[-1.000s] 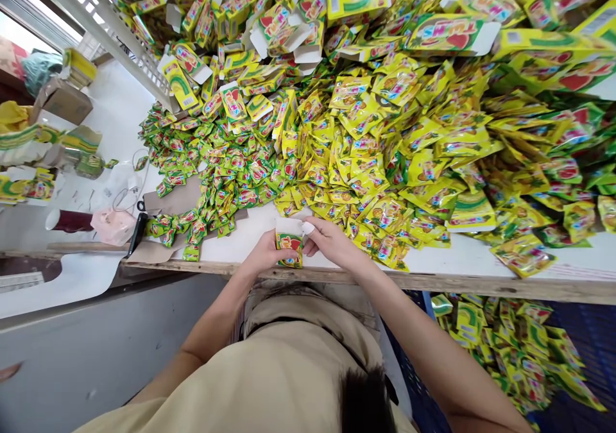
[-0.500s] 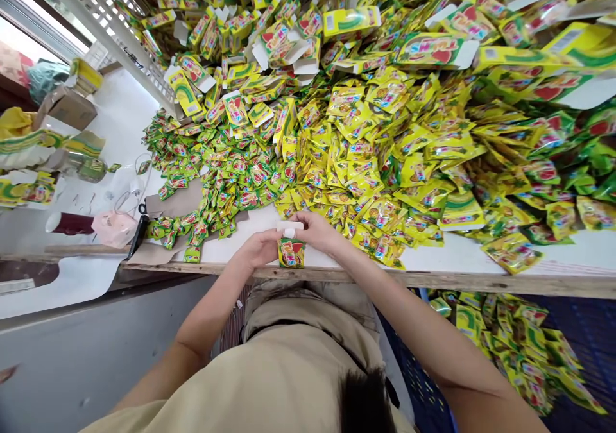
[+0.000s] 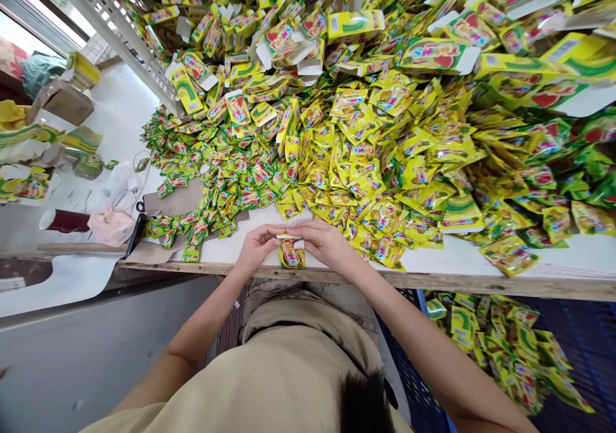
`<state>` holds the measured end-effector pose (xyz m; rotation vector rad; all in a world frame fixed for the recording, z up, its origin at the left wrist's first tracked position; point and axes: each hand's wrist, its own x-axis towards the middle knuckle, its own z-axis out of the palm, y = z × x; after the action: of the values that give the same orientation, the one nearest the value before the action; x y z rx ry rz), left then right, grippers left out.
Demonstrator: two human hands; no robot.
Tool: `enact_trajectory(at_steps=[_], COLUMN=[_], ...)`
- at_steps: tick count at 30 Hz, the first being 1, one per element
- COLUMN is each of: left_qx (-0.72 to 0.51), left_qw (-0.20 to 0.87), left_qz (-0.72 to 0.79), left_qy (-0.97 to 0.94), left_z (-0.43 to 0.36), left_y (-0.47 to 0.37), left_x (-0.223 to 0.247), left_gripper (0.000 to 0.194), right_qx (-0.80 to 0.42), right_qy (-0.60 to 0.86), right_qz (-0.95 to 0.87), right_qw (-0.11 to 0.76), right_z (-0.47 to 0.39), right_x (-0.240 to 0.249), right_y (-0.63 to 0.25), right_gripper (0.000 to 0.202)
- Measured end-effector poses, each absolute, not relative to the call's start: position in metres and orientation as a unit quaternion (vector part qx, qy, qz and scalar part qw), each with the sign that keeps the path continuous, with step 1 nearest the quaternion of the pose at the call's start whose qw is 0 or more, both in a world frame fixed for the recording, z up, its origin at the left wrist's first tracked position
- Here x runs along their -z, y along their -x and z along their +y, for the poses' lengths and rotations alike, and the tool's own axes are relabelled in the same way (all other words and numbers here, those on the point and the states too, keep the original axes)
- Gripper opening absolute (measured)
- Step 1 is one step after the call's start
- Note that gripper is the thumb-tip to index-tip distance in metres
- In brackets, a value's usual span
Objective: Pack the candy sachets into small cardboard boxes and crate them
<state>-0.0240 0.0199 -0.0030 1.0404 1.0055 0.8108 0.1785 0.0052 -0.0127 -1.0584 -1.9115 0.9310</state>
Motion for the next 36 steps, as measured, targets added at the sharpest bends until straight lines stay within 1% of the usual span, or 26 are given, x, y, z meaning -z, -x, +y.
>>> enact_trajectory(at_steps=[4,7,9,12,15,17,20,23,26,30,34,36], left_qx=[-0.335,-0.307,-0.305,-0.314,-0.311,-0.31,-0.305,-0.298,-0.318,-0.366,-0.37,-0.368], left_qw=[0.666,0.65,0.64,0.637,0.657,0.67,0.661,0.616,0.578,0.537,0.479,0.468], left_qz=[0.441,0.463,0.478,0.485,0.489,0.493,0.495,0.474,0.452,0.437,0.409,0.407], left_qy=[-0.499,-0.518,-0.519,-0.51,-0.482,-0.459,-0.475,-0.554,-0.6,-0.621,-0.683,-0.692], left_z=[0.021,0.024,0.026,0.03,0.034,0.036,0.035,0.029,0.02,0.012,0.011,0.01], left_y=[0.023,0.022,0.021,0.018,0.016,0.016,0.02,0.026,0.028,0.027,0.027,0.027], left_x=[0.0,-0.003,-0.005,-0.007,-0.007,-0.006,-0.004,-0.002,0.003,0.01,0.011,0.009], left_gripper=[0.029,0.033,0.032,0.028,0.026,0.026,0.025,0.024,0.025,0.018,0.012,0.011], right_qx=[-0.401,-0.413,-0.415,-0.45,-0.514,-0.531,-0.507,-0.473,-0.442,-0.412,-0.387,-0.384], right_qy=[0.432,0.465,0.488,0.518,0.518,0.518,0.516,0.481,0.468,0.475,0.459,0.461], right_qz=[-0.727,-0.714,-0.701,-0.655,-0.596,-0.58,-0.611,-0.665,-0.681,-0.672,-0.684,-0.684], right_qw=[0.351,0.323,0.313,0.316,0.335,0.337,0.322,0.32,0.347,0.391,0.414,0.415], right_z=[0.005,0.006,0.008,0.009,0.012,0.014,0.013,0.007,-0.002,-0.011,-0.015,-0.016], right_x=[0.007,-0.002,-0.004,-0.001,0.004,0.005,0.004,0.003,0.005,0.012,0.019,0.02], right_y=[-0.179,-0.176,-0.172,-0.168,-0.166,-0.167,-0.173,-0.179,-0.18,-0.175,-0.172,-0.166], right_gripper=[0.023,0.021,0.021,0.019,0.02,0.021,0.021,0.019,0.02,0.017,0.019,0.02])
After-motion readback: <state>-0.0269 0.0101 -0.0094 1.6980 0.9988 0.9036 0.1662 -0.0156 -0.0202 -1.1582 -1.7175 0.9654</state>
